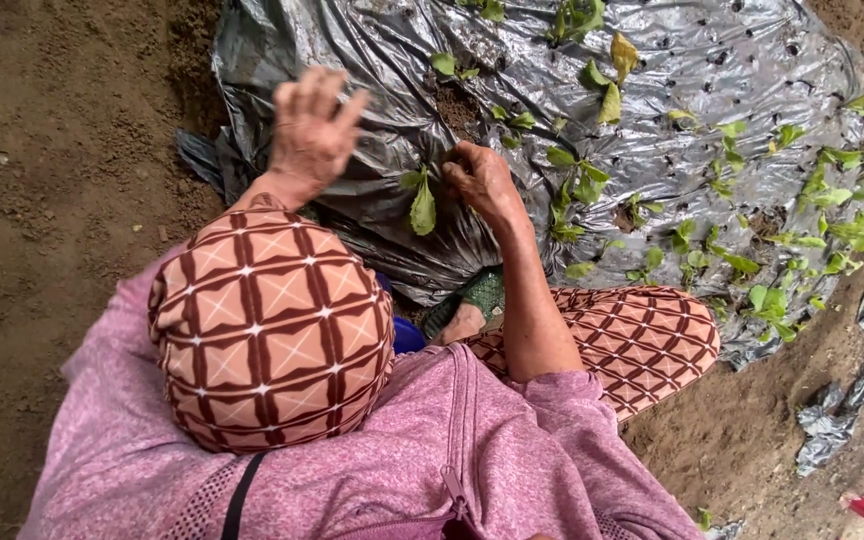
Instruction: The person sits on the ground and plants small green seedlings into holes in a black plastic sheet covering the soil. They use their hands to place the seedlings and press the soil around the base to secure them.
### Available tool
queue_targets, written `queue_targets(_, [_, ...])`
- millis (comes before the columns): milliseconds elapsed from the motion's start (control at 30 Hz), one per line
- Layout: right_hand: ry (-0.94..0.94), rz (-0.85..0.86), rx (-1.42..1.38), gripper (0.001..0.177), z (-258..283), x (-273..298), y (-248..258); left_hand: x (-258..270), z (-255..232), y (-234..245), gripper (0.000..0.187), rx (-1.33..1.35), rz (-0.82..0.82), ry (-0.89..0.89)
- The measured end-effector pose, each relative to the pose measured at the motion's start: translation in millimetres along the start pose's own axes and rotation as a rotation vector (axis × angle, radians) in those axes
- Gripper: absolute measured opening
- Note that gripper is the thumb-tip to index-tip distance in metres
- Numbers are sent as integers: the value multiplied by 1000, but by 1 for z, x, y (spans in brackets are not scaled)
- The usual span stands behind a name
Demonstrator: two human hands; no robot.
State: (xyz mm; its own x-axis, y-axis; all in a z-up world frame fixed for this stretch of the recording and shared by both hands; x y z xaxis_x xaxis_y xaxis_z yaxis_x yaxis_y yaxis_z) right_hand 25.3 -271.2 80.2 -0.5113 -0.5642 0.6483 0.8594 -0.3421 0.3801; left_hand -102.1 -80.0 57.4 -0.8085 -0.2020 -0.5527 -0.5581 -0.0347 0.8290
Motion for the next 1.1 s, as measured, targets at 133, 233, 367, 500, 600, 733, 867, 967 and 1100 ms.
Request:
queue_targets(133, [48, -22, 76, 18, 13, 1, 0, 33, 28, 4, 51, -44, 119, 108])
queue_targets(233, [44, -19, 91, 15, 17, 1, -1, 35, 39, 11, 44, -10, 85, 199])
queue_targets(367, [40, -68, 81, 14, 31, -2, 2, 20, 58, 23, 33, 40, 46, 299])
queue_targets(500, [274, -165, 38, 20, 53, -28, 0, -6, 53, 11, 32, -22, 15, 264])
queue_targets(600, [417, -169, 70, 21, 73, -53, -12, -25, 32, 0, 29, 19, -9, 142])
queue_targets(733, [479, -117, 112, 31, 99, -79, -34, -21, 18, -37, 66, 37, 180, 20])
queue_targets(867, [492, -99, 185, 33, 100, -103, -45, -2, 18, -62, 69, 49, 332, 28])
queue_targets(967, [529, -129, 364, 30, 88, -126, -53, 1, 15, -59, 71, 68, 312, 57])
queue_targets(1100, [507, -65, 408, 29, 96, -131, -55, 1, 14, -61, 68, 163, 383, 54])
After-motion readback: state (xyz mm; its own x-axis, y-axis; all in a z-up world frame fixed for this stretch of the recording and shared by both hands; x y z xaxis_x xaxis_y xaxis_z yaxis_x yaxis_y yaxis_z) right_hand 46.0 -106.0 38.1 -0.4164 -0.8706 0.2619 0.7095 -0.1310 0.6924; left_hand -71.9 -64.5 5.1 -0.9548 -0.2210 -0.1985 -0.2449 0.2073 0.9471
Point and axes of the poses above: each hand's wrist, its own x-axis away from the middle knuckle, its own y-axis out of the back of the hand, z = x × y, the point moved 8 cm from there along -x, towards the middle knuckle, and after that the axes turned 5 degrees about -x, right-handed, at the moved point
